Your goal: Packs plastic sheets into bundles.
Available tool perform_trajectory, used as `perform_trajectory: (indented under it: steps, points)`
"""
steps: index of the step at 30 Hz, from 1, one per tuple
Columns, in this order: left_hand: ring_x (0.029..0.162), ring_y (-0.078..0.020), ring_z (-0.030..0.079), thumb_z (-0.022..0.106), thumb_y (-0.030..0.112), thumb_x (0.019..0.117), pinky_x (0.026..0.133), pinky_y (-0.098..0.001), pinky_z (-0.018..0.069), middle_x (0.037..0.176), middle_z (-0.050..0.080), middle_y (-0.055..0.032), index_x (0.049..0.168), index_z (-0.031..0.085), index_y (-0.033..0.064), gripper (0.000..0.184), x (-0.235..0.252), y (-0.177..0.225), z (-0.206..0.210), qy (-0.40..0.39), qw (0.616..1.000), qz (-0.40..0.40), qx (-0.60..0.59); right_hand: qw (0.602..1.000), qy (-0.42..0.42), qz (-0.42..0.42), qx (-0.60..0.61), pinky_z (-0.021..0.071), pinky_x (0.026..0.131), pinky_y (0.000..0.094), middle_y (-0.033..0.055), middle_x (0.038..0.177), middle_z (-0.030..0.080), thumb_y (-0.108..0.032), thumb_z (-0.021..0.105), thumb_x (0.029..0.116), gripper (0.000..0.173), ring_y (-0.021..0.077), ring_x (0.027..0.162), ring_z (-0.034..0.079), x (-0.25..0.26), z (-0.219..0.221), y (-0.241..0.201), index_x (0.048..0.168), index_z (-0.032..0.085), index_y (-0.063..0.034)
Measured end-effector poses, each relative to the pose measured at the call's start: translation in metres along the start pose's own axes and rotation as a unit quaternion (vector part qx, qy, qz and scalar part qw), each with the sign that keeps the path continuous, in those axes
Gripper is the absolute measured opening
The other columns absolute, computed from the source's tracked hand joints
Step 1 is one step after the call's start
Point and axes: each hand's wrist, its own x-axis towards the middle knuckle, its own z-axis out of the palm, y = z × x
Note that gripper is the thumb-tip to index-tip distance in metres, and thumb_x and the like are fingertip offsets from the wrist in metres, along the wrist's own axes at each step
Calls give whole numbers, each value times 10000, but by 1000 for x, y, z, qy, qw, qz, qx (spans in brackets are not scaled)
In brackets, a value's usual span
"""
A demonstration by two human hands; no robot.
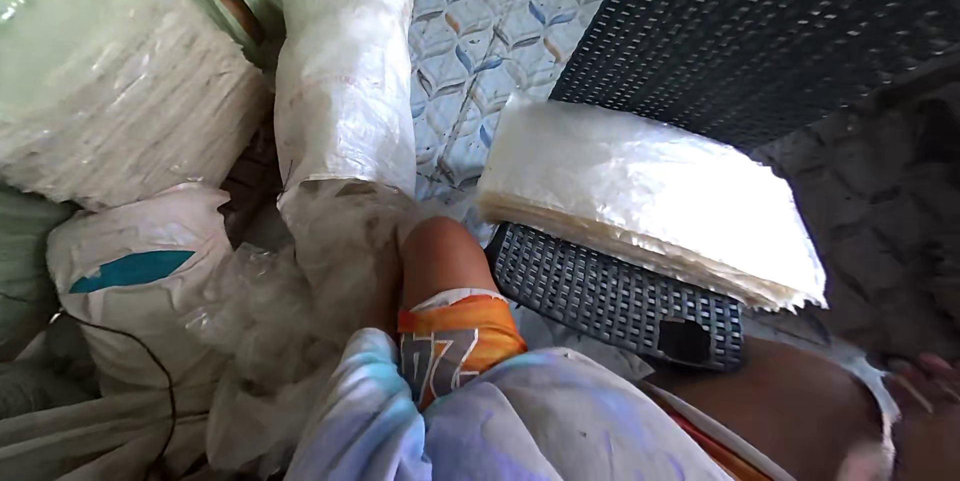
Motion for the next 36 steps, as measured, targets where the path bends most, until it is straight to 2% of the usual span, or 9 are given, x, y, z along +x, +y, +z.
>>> perform_trajectory:
  steps: [5,11,15,20,22,25,30,34,36]
  points:
    - [1183,-387,638,535,226,1032,1009,-600,494,1221,684,-203,1320,638,56,350,41,2,-38,51,997,59,21,985,-88,-142,41,590,695,261,32,1014,683,-292,326,1128,422,93,772,692,1,37,-38,1361,483,23]
    - [1176,-322,617,528,263,1064,1037,-504,480,1246,638,-247,1356,542,-57,433,-80,36,-141,347,890,145,-256,923,-246,-291,45,605,747,270,16,1034,703,-284,386,1105,398,80,818,701,-58,68,-70,1273,534,45]
    - [846,26,634,446,184,1077,791,-203,565,991,639,28,1322,504,-27,329,-200,88,-163,321,785,330,-415,790,-443,-424,4,585,894,257,17,1147,711,-243,551,1050,342,36,993,685,-167,109,-101,1247,624,27]
    - [895,48,652,490,569,1014,808,-202,572,1008,701,63,1257,626,68,573,-294,151,-150,131,778,571,-227,589,-601,-540,29,461,1121,438,182,1586,393,-283,822,859,820,248,1419,467,-267,140,-132,1528,391,-85]
    - [1033,-96,675,584,700,898,898,-343,584,1139,713,-53,1363,607,71,782,-322,172,-158,106,778,614,-81,603,-606,-507,104,553,994,339,91,1302,655,-84,774,844,540,130,1166,638,-263,138,-149,1359,613,-52]
    - [982,-252,708,801,491,820,832,-501,587,1110,731,-99,1366,631,114,685,-344,193,-188,150,789,592,75,632,-577,-470,217,583,786,195,-81,974,715,-50,738,877,195,-10,862,659,-234,122,-176,1058,722,-124]
    - [818,-117,615,801,449,804,709,-345,533,838,646,27,941,778,153,328,-345,222,-227,93,779,605,137,689,-342,-624,136,581,844,234,28,984,728,-113,689,957,137,54,907,679,-196,84,-200,1040,748,-21]
    - [775,-255,683,817,310,878,690,-547,556,876,717,-99,1024,739,90,275,-367,238,-231,246,816,521,49,838,-154,-512,106,561,865,366,144,1076,671,-232,569,1057,280,185,977,657,-167,59,-188,1146,665,16]
    - [828,-354,686,784,409,900,730,-630,545,962,708,-182,1167,692,56,453,-378,255,-208,306,823,477,43,865,-209,-437,131,555,781,324,89,1000,654,-258,517,1071,305,115,866,633,-191,46,-175,1143,626,17]
